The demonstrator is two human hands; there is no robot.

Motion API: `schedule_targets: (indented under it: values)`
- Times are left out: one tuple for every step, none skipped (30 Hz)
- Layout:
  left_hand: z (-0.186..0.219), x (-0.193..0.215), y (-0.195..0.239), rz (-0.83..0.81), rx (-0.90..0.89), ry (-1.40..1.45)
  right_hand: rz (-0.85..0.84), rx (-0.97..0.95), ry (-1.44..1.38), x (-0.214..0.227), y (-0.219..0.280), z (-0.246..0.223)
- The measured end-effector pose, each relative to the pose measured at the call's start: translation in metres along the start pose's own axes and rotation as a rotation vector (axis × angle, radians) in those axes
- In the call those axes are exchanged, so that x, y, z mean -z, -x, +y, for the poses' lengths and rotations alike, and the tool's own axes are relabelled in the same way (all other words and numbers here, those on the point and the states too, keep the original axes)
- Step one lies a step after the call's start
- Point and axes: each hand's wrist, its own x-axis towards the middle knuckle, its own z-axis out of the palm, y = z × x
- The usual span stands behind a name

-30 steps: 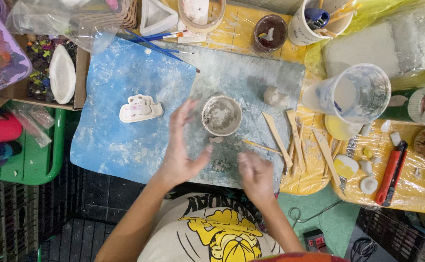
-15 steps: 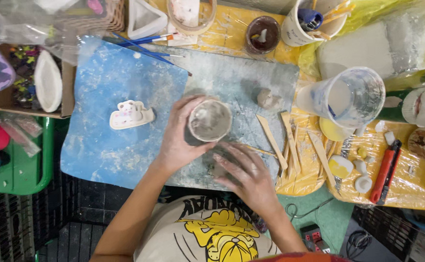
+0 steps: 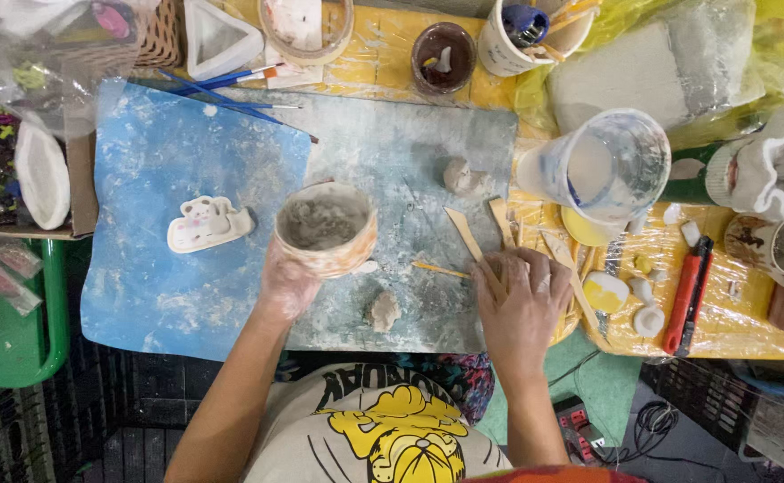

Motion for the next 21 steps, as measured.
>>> schedule_targets:
  values:
    - [-0.001,0.0,0.0,-0.003,0.002,-0.001,0.003,0.018,0.031,0.0,-0.001,0.0]
    - [-0.002,0.0,0.002,-0.026,-0.004,0.012,0.006,0.036,0.062,0.0,-0.002,0.0]
    - [-0.003,0.0,0.003,-0.047,-0.011,0.025,0.007,0.034,0.061,0.0,-0.001,0.002]
    - [-0.003,0.0,0.003,-0.049,-0.009,0.024,0.021,0.025,-0.006,0.0,0.0,0.006]
    - [-0.004,0.0,0.004,-0.012,0.013,0.013,0.036,0.016,-0.071,0.0,0.001,0.012]
    - [-0.004,-0.001,0.005,0.025,0.035,0.002,0.036,0.013,-0.072,-0.001,0.003,0.018]
    - [-0.004,-0.002,0.005,0.024,0.037,0.002,-0.085,-0.19,-0.298,-0.002,0.005,0.026]
    - [-0.003,-0.004,0.005,-0.018,0.069,0.022,-0.209,-0.39,-0.526,-0.003,0.007,0.033]
    - [-0.001,-0.007,0.006,-0.06,0.099,0.04,-0.209,-0.392,-0.526,-0.003,0.008,0.04]
    - [-0.001,-0.012,0.006,-0.061,0.101,0.04,-0.243,-0.4,-0.862,-0.004,0.01,0.045]
    - [-0.002,-0.018,0.006,-0.082,0.123,0.037,-0.275,-0.396,-1.2,-0.004,0.011,0.048]
    - [-0.004,-0.024,0.005,-0.103,0.145,0.034,-0.273,-0.392,-1.202,-0.001,0.013,0.047]
    - [-0.007,-0.03,0.006,-0.101,0.14,0.031,-0.269,-0.397,-1.217,0.003,0.015,0.044]
    - [-0.011,-0.037,0.008,-0.146,0.205,0.126,-0.266,-0.401,-1.233,0.008,0.015,0.04]
    - [-0.012,-0.043,0.01,-0.191,0.266,0.219,-0.27,-0.392,-1.239,0.013,0.014,0.035]
    - [-0.012,-0.048,0.012,-0.189,0.258,0.213,-0.263,-0.34,-1.242,0.019,0.015,0.029]
    - [-0.011,-0.052,0.016,-0.152,0.248,0.175,-0.256,-0.291,-1.242,0.023,0.014,0.023]
    - [-0.01,-0.056,0.019,-0.114,0.237,0.138,-0.259,-0.284,-1.245,0.025,0.013,0.018]
    - [-0.011,-0.059,0.018,-0.114,0.233,0.136,-0.19,-0.173,-1.286,0.028,0.013,0.014]
    - [-0.012,-0.061,0.017,-0.001,0.276,0.128,-0.12,-0.06,-1.324,0.029,0.013,0.011]
    - [-0.012,-0.063,0.018,0.113,0.318,0.12,-0.12,-0.059,-1.325,0.03,0.015,0.008]
